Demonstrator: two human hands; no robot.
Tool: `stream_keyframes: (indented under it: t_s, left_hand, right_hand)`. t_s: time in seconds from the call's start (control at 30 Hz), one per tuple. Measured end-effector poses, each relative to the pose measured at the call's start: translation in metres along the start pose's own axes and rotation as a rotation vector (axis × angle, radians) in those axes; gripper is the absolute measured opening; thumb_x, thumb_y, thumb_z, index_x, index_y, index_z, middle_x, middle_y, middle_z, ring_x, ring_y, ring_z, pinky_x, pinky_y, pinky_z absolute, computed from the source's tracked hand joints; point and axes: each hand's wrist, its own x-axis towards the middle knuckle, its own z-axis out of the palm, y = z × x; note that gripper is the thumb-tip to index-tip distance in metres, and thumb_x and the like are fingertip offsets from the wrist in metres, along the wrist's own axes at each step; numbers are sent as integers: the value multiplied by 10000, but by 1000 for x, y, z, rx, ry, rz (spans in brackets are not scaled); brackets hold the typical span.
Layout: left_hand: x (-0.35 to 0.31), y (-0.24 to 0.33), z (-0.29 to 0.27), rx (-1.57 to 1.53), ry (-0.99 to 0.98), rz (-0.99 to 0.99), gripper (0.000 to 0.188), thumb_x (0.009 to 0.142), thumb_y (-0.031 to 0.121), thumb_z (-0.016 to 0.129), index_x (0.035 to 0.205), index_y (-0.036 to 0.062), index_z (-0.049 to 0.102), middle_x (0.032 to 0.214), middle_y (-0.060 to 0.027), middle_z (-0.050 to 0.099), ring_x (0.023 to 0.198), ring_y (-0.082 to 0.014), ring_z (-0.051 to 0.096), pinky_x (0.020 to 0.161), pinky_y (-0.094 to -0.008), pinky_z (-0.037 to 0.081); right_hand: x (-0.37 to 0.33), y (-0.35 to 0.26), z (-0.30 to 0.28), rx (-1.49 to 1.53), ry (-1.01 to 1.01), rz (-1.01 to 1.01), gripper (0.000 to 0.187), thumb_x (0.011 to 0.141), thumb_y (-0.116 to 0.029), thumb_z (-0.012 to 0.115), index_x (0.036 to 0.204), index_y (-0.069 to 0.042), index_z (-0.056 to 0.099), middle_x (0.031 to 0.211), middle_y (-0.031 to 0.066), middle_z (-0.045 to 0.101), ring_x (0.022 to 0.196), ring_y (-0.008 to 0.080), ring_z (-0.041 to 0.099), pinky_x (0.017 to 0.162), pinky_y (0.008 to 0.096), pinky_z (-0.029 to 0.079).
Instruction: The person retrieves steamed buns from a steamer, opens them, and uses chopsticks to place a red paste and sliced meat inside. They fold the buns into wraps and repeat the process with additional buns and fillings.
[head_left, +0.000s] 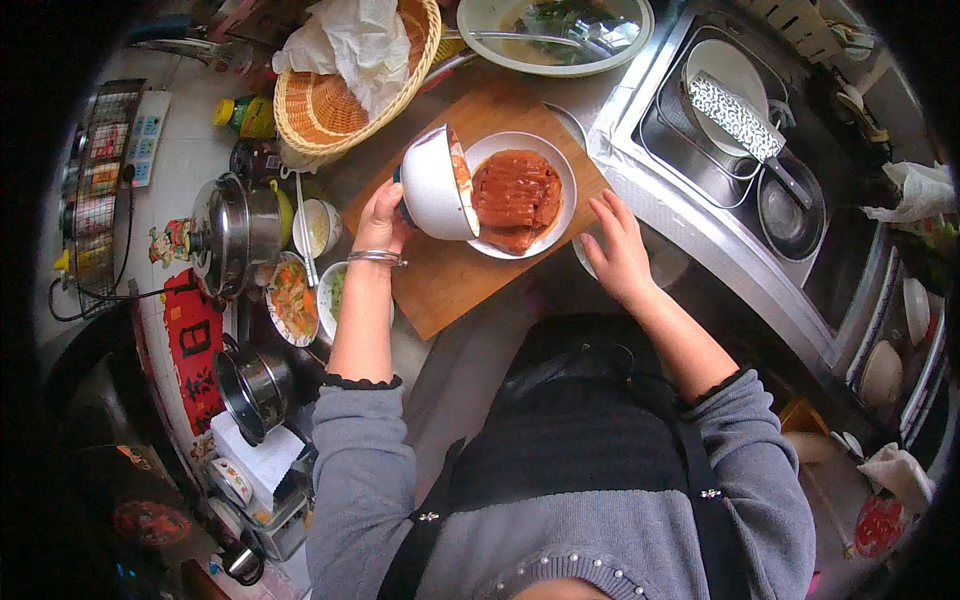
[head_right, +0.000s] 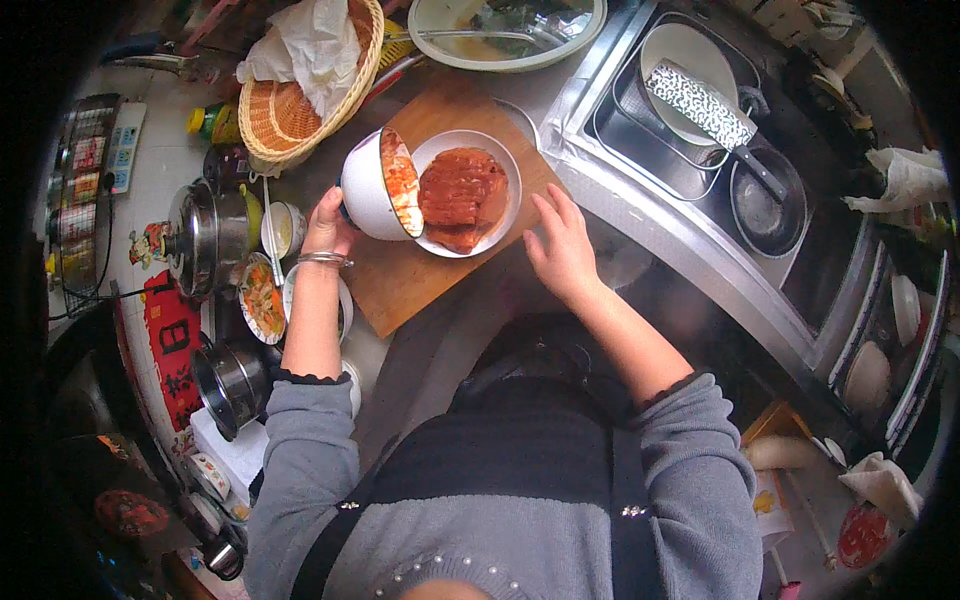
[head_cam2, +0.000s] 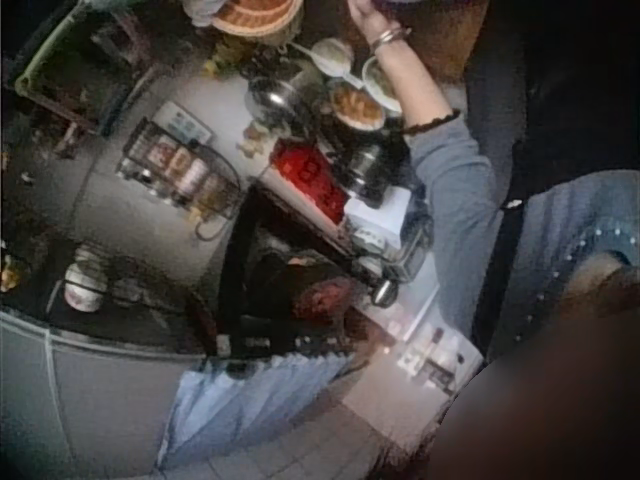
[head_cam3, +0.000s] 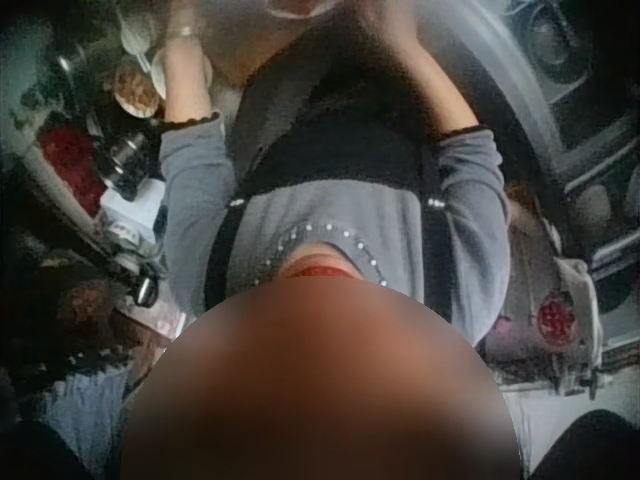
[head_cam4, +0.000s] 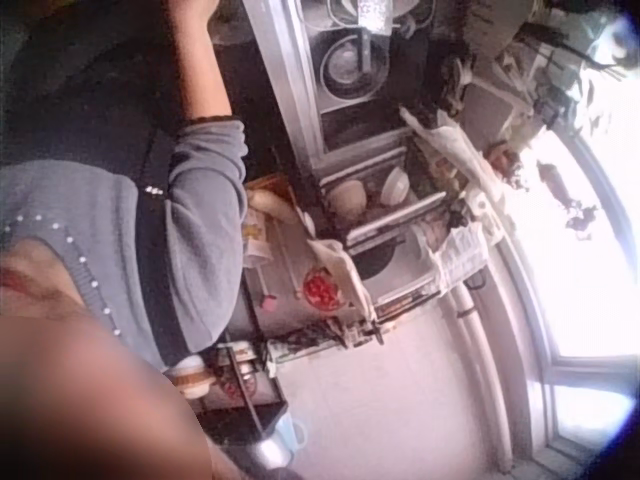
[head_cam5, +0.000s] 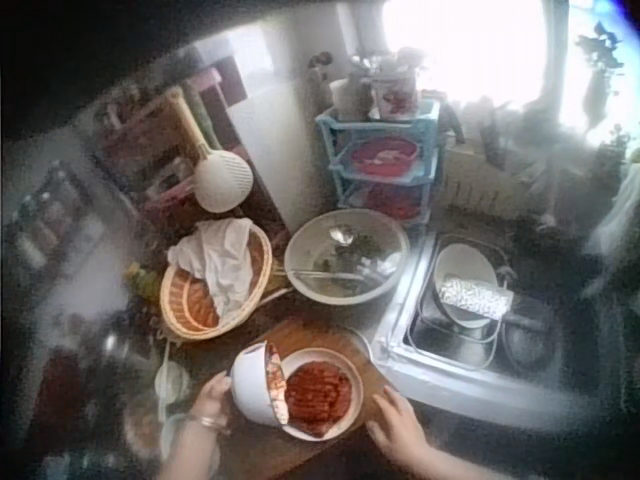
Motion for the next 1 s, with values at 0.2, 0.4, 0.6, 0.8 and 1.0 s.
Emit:
stream_keyframes:
  t_s: [0.2,0.4,0.6,0.8,1.0]
  left_hand:
    - [-11,2,-6,-71,13,-1,640,725,436,682,1208,53,510,1135,-65,561,1042,-198,535,898,-395,447]
    - [-8,-12,-21,-324,18,11,626,732,429,673,1224,84,496,1213,-62,538,1130,-230,502,958,-419,411]
    - [-7,-33,-12,-590,56,7,642,783,527,527,1294,147,447,1320,-58,468,1209,-251,448,1031,-440,347]
    - [-23,-51,13,-1188,-330,61,745,794,607,473,1355,130,358,1384,-99,391,1252,-298,403,964,-533,402]
    - [-28,-63,59,-1115,-614,454,636,889,481,441,1345,49,344,1393,-123,373,1279,-320,355,1068,-437,309]
  right_hand:
    - [1,-4,4,-19,-17,-4,499,773,-107,632,1238,-33,466,1358,203,362,1238,378,370,1022,419,336]
    - [-1,-4,2,-28,13,-23,460,772,-94,628,1208,-34,495,1349,195,375,1224,376,387,1011,415,349]
    - [-7,-21,-1,113,6,-99,384,780,-74,608,1158,-51,544,1283,173,460,1175,348,452,971,397,394]
    - [-9,-88,13,647,-404,176,353,850,-163,596,1176,-34,556,1033,144,635,975,260,614,853,344,477]
    - [16,-155,27,1684,-478,567,778,875,-252,617,1443,-122,101,1263,102,459,1099,202,524,918,325,444]
